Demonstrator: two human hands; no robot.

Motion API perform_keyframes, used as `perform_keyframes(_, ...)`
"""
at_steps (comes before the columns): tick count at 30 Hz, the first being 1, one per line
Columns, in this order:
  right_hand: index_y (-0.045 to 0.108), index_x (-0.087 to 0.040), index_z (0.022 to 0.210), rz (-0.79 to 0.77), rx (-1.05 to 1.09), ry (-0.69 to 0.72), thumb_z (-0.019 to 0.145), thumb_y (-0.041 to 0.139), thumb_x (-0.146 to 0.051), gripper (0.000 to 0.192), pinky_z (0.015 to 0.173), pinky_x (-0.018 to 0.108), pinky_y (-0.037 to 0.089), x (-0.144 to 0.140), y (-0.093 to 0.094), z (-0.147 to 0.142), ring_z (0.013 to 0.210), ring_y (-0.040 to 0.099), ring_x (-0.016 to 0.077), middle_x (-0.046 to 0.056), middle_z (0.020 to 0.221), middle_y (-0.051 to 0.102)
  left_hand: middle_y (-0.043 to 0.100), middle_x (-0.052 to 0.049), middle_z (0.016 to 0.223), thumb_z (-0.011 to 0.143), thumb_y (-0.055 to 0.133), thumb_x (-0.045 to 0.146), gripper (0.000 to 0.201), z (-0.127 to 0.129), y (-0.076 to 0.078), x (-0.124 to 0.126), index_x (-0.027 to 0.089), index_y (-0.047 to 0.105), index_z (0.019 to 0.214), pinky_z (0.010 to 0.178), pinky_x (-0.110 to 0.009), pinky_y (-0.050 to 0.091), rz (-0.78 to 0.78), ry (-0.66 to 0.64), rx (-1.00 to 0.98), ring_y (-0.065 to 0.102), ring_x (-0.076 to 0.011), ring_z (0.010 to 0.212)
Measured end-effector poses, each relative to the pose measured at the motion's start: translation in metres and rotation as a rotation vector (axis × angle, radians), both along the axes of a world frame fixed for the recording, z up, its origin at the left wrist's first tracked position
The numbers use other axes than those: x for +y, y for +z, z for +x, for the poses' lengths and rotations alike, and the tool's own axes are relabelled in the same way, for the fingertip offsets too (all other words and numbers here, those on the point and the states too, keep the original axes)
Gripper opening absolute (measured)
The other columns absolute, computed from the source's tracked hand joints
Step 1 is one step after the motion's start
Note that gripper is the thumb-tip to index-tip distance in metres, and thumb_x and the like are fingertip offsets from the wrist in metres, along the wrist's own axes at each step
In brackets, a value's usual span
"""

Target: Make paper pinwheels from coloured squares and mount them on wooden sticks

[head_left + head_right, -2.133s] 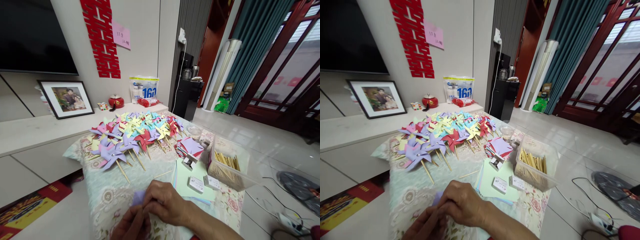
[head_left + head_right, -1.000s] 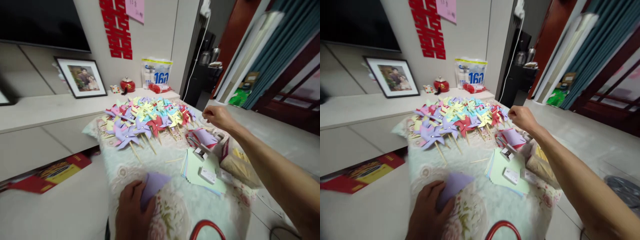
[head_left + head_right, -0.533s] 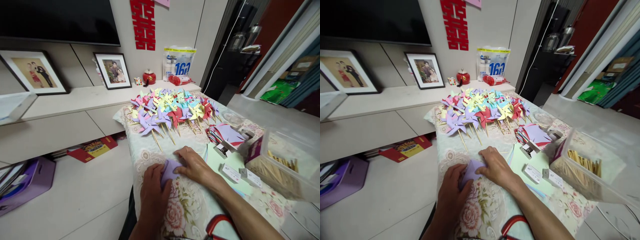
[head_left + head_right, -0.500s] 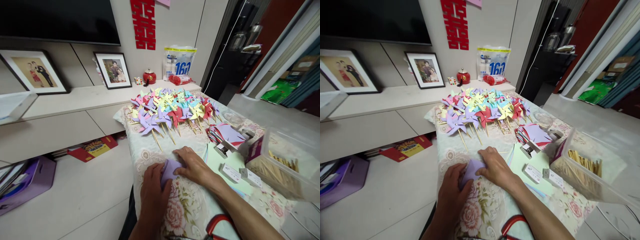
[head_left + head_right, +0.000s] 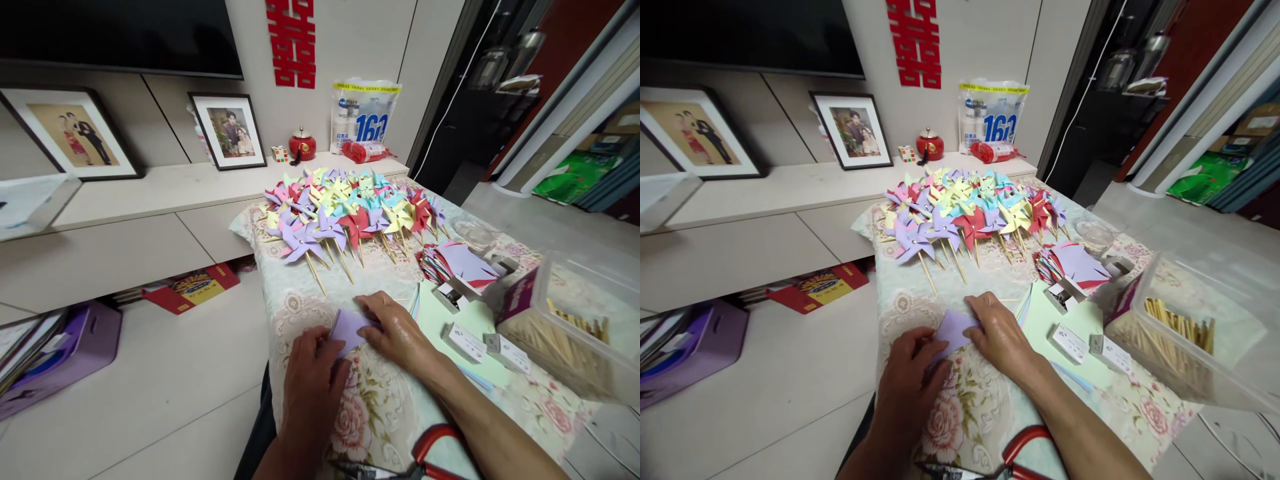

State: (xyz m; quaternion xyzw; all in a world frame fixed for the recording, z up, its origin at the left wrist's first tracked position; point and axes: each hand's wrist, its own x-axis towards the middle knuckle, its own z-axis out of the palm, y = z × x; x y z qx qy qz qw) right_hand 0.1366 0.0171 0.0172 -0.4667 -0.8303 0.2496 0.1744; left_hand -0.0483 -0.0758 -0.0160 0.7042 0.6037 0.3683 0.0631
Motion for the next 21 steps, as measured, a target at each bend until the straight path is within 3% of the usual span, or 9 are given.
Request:
perform_keyframes(6,0.063,-0.019,0.119,0.068,0.08,0.0,0.09,0.06,-0.016,0.029,0.08,0.034,0.048,0.004,-0.004,0.003,0.089,0.063,0.0212,0.008,0.099,0.066,0.062,-0.011,0.105,0.086,0.061,0.009,0.016,0.0,0.003,0.004,0.017,0.07,0.097,0.079,-0.039,0.057,0.105,-0.025,0.215,0.059,-0.0255,0.095)
perform_keyframes(12,0.066,-0.019,0.111,0.074,0.13,-0.051,0.091,0.06,-0.017,0.021,0.078,0.033,0.048,0.004,0.0,0.002,0.087,0.064,0.0207,0.008,0.098,0.068,0.064,-0.011,0.103,0.087,0.058,0.006,0.021,-0.014,0.008,0.011,0.015,0.069,0.101,0.073,-0.037,0.056,0.116,-0.077,0.382,0.059,-0.0245,0.091)
perform_keyframes(21,0.067,-0.021,0.104,0.013,0.207,-0.081,0.09,0.061,-0.018,0.016,0.068,0.029,0.047,0.004,0.001,0.002,0.073,0.062,0.0161,0.004,0.092,0.068,0.064,-0.012,0.107,0.089,0.054,0.006,0.024,-0.021,0.007,0.014,0.016,0.07,0.104,0.079,-0.038,0.056,0.123,-0.1,0.378,0.057,-0.0248,0.097)
